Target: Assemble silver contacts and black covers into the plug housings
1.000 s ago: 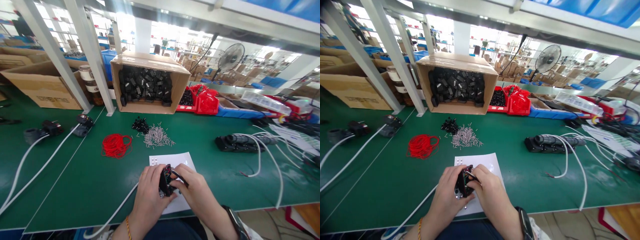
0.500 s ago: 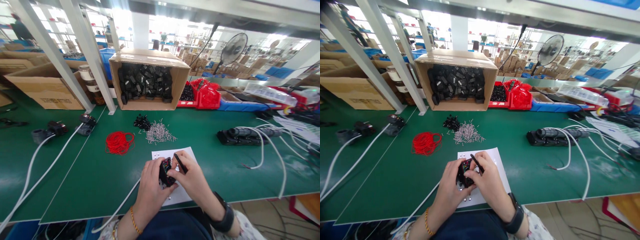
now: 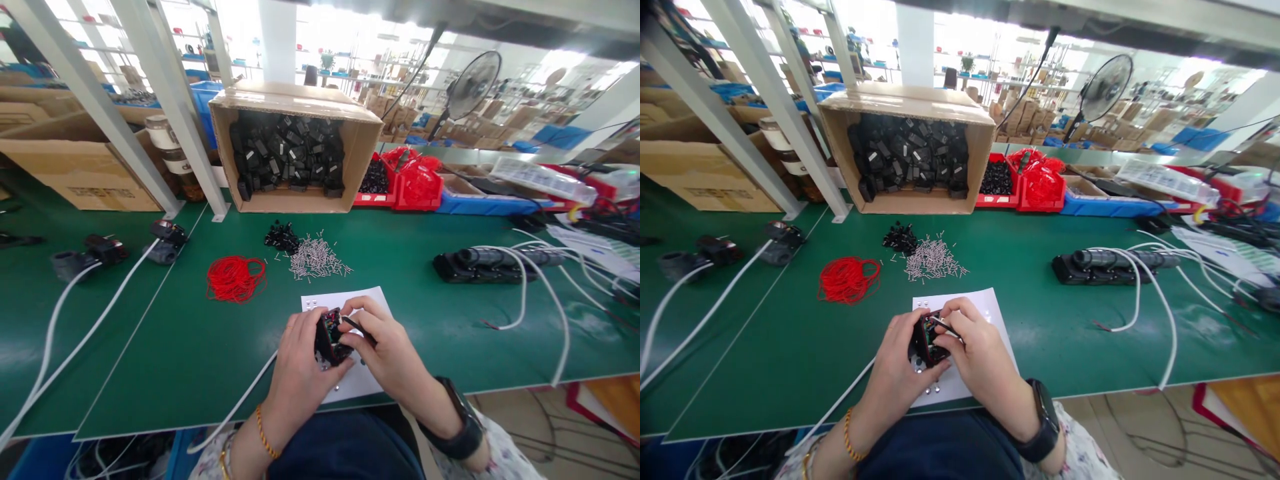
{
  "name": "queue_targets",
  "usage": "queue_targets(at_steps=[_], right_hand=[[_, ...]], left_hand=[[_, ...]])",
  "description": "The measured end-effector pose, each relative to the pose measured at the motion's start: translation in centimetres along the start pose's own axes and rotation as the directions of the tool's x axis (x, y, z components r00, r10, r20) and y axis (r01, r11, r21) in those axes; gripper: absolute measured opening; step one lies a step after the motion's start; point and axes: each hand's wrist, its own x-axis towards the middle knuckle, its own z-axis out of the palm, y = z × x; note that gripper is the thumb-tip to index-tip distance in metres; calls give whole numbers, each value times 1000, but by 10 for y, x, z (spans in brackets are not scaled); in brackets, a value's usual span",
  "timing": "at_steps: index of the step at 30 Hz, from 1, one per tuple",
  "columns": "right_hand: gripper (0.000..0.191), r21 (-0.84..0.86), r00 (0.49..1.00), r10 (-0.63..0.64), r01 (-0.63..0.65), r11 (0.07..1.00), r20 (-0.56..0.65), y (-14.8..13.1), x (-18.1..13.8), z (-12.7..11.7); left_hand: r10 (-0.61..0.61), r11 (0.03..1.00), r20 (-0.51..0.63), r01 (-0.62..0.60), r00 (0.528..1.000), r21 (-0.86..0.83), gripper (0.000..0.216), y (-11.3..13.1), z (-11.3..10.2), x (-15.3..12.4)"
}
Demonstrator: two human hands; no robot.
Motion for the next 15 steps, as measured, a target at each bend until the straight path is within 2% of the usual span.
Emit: queue_targets(at_steps=[9, 12, 15], right_hand=[[14, -45, 1000, 21, -22, 999, -2, -2, 4, -2], [15, -132, 999, -1, -6, 991, -50, -1, 1, 3], [18, -298, 994, -56, 24, 954, -98, -1, -5, 7]], left_hand=[[18, 1000, -32, -18, 999, 9, 69, 2, 1, -1], [33, 999, -40, -32, 999, 20, 67, 1, 2, -1], [36, 999, -31, -35, 999, 36, 68, 1, 2, -1]])
